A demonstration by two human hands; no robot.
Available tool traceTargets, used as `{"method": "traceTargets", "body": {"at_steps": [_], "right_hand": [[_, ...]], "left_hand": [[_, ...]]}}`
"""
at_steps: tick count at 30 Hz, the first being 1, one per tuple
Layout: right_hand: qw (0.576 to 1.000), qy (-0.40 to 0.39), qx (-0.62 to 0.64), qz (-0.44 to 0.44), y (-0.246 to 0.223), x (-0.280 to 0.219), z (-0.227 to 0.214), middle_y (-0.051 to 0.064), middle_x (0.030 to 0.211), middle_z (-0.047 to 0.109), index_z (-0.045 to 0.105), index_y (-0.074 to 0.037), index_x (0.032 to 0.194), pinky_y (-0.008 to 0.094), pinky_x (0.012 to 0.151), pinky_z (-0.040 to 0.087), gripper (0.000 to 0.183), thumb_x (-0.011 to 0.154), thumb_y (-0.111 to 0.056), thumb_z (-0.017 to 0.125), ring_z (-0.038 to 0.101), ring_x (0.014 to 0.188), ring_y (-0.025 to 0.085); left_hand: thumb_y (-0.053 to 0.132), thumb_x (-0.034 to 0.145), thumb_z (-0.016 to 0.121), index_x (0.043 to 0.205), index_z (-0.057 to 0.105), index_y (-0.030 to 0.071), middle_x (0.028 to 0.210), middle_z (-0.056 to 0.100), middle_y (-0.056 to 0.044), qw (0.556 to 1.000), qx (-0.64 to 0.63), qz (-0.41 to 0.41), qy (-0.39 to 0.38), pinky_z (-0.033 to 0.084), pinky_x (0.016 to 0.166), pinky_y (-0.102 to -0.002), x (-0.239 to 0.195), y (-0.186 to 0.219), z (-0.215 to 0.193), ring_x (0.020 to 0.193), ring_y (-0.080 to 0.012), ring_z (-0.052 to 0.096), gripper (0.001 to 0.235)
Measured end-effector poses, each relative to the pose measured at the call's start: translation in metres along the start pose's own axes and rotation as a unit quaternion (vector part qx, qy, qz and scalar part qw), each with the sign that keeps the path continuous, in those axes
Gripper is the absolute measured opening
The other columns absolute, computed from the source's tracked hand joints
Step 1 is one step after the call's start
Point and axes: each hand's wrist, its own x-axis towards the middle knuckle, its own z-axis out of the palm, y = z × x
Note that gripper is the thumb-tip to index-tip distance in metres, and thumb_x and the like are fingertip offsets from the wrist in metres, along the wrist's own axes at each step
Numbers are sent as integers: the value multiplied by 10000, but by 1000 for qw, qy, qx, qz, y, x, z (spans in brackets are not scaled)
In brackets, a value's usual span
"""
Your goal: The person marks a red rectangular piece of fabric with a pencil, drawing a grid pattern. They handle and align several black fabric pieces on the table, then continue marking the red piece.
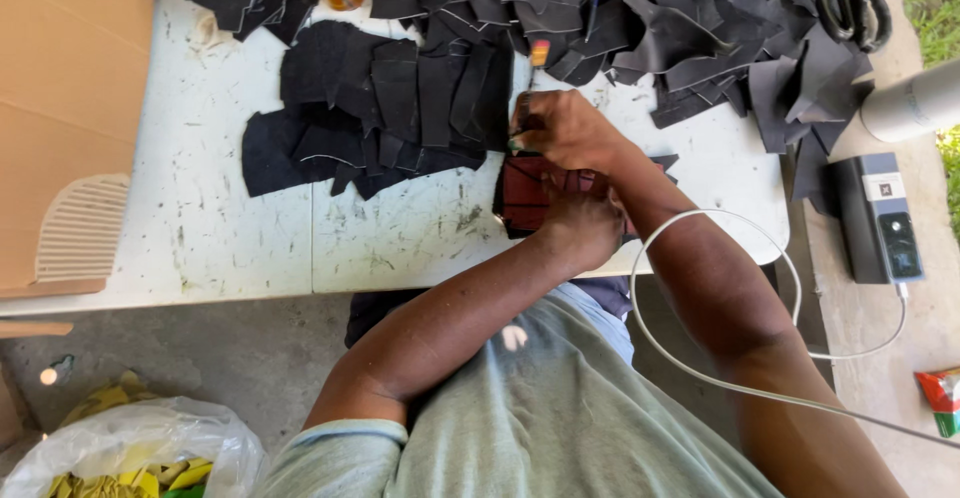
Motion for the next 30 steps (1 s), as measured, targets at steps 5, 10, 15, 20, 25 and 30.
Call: {"method": "traceTargets", "body": {"at_steps": [5, 10, 15, 20, 25, 30], "right_hand": [[993, -2, 39, 108, 11, -11, 3, 111, 677, 684, 711, -18, 911, 341, 607, 487, 134, 875, -133, 769, 600, 601, 191], [994, 1, 15, 111, 6, -5, 1, 91, 666, 680, 691, -25, 878, 348, 577, 498, 148, 844, -144, 772, 620, 579, 184], [996, 15, 57, 71, 6, -13, -1, 80, 724, 697, 690, -38, 864, 346, 615, 523, 141, 833, -147, 772, 649, 649, 181], [996, -8, 32, 80, 8, -13, -4, 93, 739, 688, 695, -40, 895, 354, 639, 513, 143, 841, -150, 768, 634, 655, 198], [998, 10, 21, 64, 41, -50, -39, 84, 789, 689, 688, -12, 880, 359, 656, 526, 117, 818, -87, 755, 654, 707, 205], [993, 66, 25, 93, 85, -124, -79, 83, 858, 689, 696, -1, 850, 329, 657, 532, 98, 829, -74, 758, 691, 739, 197]], "left_hand": [[227, 997, 441, 1402, 573, 180, 1561, 359, -178, 1000, -8, 10, 1, 211, 1065, -876, 2, 3, 8, 1451, -418, 362, 428], [234, 1007, 424, 1365, 612, 150, 1570, 366, -172, 1000, 8, 16, -1, 216, 1056, -894, -1, -1, 1, 1476, -379, 351, 413], [246, 1029, 411, 1360, 615, 156, 1596, 336, -168, 1000, -13, 9, -24, 203, 1083, -885, -5, 2, -2, 1516, -355, 324, 399], [244, 992, 445, 1406, 540, 160, 1583, 254, -203, 1000, 5, 5, -22, 181, 1040, -880, -8, 4, -11, 1479, -444, 299, 433], [157, 938, 466, 1525, 373, 239, 1588, 201, -232, 999, -33, -11, -7, 172, 1058, -869, -3, 3, -17, 1182, -385, 611, 600], [154, 1005, 466, 1561, 362, 223, 1533, 290, -292, 1000, 28, 9, -10, 249, 1129, -790, 4, 6, -15, 1090, -397, 683, 570]]}}
